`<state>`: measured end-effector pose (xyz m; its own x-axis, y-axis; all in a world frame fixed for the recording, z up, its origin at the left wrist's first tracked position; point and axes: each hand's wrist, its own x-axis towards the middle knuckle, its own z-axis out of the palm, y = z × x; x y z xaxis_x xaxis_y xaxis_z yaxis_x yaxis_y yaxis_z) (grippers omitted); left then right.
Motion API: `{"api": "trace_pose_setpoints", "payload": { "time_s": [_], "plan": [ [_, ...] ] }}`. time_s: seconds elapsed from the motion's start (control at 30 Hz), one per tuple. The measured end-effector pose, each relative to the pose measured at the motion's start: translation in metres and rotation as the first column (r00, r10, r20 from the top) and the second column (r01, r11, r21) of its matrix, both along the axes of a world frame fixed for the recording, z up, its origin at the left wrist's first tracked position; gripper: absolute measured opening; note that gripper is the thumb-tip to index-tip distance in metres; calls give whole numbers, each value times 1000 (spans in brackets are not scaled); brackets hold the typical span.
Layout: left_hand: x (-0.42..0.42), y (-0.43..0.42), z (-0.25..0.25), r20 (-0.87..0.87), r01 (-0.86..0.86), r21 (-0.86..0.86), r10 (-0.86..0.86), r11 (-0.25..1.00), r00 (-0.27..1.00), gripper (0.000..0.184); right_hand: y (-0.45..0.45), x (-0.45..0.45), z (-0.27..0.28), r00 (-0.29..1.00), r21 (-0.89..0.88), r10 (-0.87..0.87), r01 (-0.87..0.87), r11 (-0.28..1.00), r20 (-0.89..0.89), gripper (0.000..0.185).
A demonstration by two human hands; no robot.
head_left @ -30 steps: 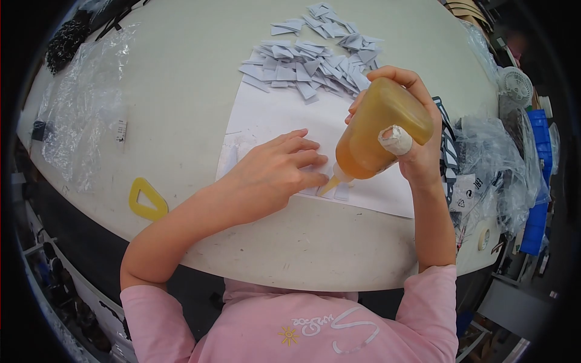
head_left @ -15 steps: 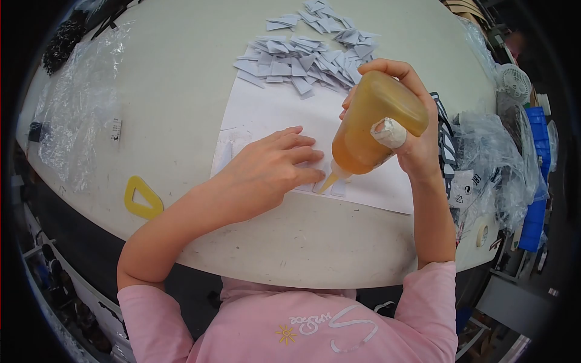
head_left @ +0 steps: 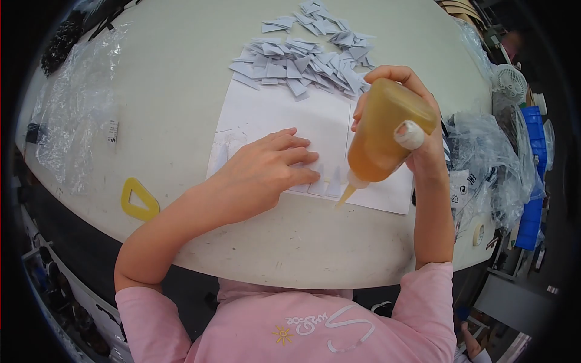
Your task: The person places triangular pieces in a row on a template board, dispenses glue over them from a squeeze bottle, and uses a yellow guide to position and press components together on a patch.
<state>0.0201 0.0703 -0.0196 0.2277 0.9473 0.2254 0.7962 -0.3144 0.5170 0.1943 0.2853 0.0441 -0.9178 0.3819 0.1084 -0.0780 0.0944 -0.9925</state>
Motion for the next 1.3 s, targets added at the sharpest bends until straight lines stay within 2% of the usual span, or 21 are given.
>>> {"api": "trace_pose_setpoints", "payload": {
  "time_s": [0.03,0.07,0.13,0.23,0.3,0.33,0.4,0.5,1.03,1.2,1.3],
  "plan": [
    [-1,0,0,5,-1,-4,1,1000,1000,52,6,4,4,1000,-75,27,-27,997,-4,73],
    [-2,0,-1,16,-2,0,2,1000,1000,52,14,6,6,988,-303,61,-101,948,-139,77],
    [-6,1,-3,38,-3,9,3,1000,999,51,28,11,9,916,-657,31,-311,687,-400,84],
    [-20,1,12,26,-58,9,58,998,998,50,30,14,17,905,-676,-238,-70,734,-352,91],
    [-23,-3,18,-11,-51,-33,51,998,999,50,6,8,11,941,-375,-223,117,920,-253,88],
    [-24,-4,19,-29,-52,-53,50,997,998,50,-5,1,8,952,-192,-229,191,963,-202,87],
    [-24,-6,18,-41,-18,-87,15,996,999,51,-17,-10,2,964,11,-191,197,980,-186,80],
    [-24,-7,16,-74,1,-94,-8,996,997,53,-27,-23,-7,973,113,-190,205,972,-132,80],
    [-23,-10,12,-17,-10,-90,8,996,1000,47,-34,-46,-19,989,150,-120,132,980,-87,83],
    [-23,-10,10,-10,-10,-85,9,996,1000,49,-27,-41,-15,995,44,-52,56,997,-84,68],
    [-24,-10,13,-25,-5,-112,2,994,1000,51,-28,-41,-13,996,41,-52,55,998,-78,68]
  ]
}}
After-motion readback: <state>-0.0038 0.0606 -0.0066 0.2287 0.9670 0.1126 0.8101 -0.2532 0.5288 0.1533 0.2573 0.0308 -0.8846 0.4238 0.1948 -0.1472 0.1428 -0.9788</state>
